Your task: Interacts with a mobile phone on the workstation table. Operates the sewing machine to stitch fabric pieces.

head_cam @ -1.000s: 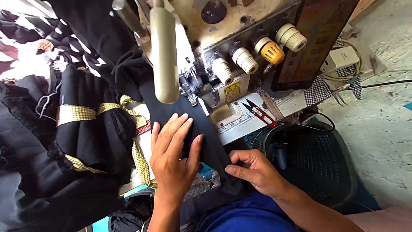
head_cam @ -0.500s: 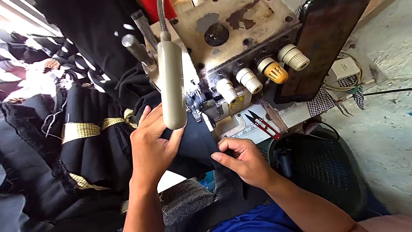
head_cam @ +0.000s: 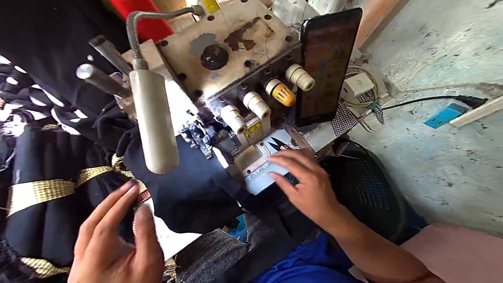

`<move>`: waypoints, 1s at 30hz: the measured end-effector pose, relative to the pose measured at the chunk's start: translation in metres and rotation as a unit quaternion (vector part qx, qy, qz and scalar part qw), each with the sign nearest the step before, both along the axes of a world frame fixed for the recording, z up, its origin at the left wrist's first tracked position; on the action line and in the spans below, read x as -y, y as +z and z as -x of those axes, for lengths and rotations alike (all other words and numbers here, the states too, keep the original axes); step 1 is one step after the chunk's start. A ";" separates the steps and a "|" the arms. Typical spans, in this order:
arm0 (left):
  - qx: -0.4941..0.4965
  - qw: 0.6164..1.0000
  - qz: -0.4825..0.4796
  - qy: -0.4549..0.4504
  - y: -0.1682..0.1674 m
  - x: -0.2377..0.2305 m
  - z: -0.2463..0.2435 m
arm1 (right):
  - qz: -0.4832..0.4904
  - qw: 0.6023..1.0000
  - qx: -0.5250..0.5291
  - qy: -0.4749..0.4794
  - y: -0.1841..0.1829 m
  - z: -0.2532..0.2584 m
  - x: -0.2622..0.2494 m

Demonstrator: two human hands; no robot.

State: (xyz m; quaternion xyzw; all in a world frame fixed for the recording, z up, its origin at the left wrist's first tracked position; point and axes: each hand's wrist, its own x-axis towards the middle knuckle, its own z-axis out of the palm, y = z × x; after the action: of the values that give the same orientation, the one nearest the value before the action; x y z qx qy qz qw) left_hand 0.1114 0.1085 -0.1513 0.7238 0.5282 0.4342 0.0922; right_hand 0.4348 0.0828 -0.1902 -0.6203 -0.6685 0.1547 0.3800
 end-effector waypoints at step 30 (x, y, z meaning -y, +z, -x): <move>0.228 0.973 -0.024 0.033 -0.033 0.059 -0.062 | -0.205 0.953 0.098 -0.198 0.055 -0.080 -0.087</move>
State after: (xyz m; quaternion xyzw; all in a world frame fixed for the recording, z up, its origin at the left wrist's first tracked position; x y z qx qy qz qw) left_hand 0.1735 0.0494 -0.1844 0.5905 0.5059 0.6030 0.1781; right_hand 0.5153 0.1702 -0.1352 -0.6610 -0.5834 -0.1256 0.4549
